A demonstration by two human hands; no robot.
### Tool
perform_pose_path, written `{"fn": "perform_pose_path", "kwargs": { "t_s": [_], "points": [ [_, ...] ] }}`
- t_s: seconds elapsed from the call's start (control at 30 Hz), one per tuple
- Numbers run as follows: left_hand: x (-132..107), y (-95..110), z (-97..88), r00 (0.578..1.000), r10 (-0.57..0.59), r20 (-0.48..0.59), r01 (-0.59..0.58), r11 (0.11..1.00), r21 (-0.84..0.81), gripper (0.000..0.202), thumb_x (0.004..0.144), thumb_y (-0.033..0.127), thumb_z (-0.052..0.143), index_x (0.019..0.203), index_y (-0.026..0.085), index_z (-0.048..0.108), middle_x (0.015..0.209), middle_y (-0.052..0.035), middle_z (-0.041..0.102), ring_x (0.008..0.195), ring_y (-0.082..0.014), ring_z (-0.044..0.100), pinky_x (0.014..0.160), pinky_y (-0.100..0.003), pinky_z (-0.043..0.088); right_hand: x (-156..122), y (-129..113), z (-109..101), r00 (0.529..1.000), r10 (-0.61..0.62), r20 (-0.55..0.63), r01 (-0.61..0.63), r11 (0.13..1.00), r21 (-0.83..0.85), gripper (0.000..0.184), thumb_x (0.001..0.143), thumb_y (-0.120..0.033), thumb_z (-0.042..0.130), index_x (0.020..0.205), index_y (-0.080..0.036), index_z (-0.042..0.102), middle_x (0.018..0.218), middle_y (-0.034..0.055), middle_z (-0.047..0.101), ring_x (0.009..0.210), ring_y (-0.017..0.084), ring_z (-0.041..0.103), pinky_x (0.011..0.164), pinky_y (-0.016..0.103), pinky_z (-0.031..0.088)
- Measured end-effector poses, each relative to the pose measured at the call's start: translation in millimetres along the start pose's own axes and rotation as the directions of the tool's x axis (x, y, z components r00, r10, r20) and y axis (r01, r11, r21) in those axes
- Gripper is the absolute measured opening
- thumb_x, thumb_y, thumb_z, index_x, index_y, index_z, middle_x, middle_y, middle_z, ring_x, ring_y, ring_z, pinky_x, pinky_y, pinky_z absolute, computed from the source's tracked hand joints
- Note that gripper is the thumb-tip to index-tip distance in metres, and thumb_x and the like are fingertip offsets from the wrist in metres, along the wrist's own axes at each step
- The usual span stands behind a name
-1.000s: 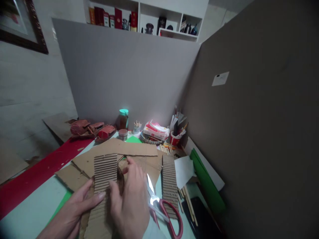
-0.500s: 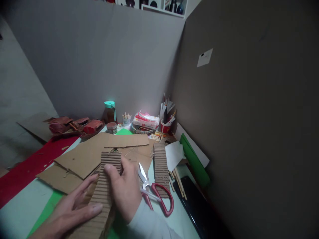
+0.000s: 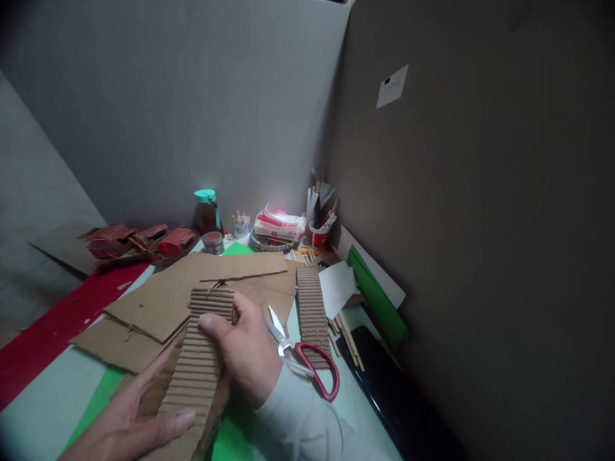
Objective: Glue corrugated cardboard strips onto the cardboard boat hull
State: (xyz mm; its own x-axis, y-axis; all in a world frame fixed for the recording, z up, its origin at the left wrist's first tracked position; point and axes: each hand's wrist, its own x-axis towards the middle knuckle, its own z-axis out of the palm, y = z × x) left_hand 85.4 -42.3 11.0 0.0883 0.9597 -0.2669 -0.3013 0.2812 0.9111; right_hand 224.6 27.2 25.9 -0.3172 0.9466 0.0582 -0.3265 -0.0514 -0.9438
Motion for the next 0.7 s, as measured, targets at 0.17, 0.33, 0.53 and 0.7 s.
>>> {"fn": "perform_pose_path", "kwargs": {
  "t_s": [0.17, 0.33, 0.53, 0.7],
  "points": [
    [-1.1, 2.3, 1.6, 0.999, -0.028, -0.016, 0.029, 0.999, 0.037, 0.067, 0.060, 0.031, 0.088, 0.122, 0.027, 0.065, 0.118, -0.0056, 0.073, 0.116, -0.0359, 0.063, 0.092, -0.038, 0.055, 0.7, -0.1, -0.7, 1.000, -0.015, 0.026, 0.014, 0.999, 0.034, 0.033, 0.072, -0.024, 0.066, 0.104, -0.016, 0.065, 0.100, 0.0033, 0.073, 0.095, 0.020, 0.067, 0.090, 0.034, 0.049],
    [-1.0, 2.6, 0.0, 0.999, -0.030, -0.039, 0.034, 0.993, 0.109, 0.064, 0.059, 0.035, 0.088, 0.118, 0.024, 0.066, 0.113, -0.0076, 0.075, 0.113, -0.0385, 0.064, 0.091, -0.040, 0.056, 0.8, -0.2, -2.8, 0.998, -0.050, 0.032, 0.051, 0.999, -0.014, 0.036, 0.075, -0.022, 0.065, 0.111, -0.018, 0.061, 0.104, 0.0036, 0.071, 0.103, 0.021, 0.065, 0.096, 0.039, 0.047],
    [0.0, 2.3, 2.7, 0.988, 0.019, -0.151, 0.010, 0.982, 0.191, 0.067, 0.053, 0.036, 0.091, 0.113, 0.022, 0.066, 0.109, -0.0112, 0.075, 0.107, -0.0431, 0.066, 0.093, -0.048, 0.055, -0.7, -2.5, -3.3, 0.996, -0.072, 0.056, 0.076, 0.994, -0.073, 0.022, 0.078, -0.022, 0.066, 0.100, -0.018, 0.066, 0.101, 0.0023, 0.071, 0.097, 0.020, 0.065, 0.091, 0.035, 0.049],
    [-0.1, 0.0, 4.7, 0.986, 0.058, -0.155, -0.021, 0.974, 0.227, 0.075, 0.050, 0.037, 0.092, 0.117, 0.022, 0.062, 0.115, -0.0116, 0.074, 0.109, -0.0429, 0.065, 0.091, -0.047, 0.057, -1.0, 1.0, -3.2, 0.997, -0.064, 0.049, 0.066, 0.997, -0.039, 0.029, 0.081, -0.032, 0.065, 0.105, -0.016, 0.068, 0.108, 0.0063, 0.071, 0.102, 0.023, 0.064, 0.094, 0.040, 0.048]
  ]
}}
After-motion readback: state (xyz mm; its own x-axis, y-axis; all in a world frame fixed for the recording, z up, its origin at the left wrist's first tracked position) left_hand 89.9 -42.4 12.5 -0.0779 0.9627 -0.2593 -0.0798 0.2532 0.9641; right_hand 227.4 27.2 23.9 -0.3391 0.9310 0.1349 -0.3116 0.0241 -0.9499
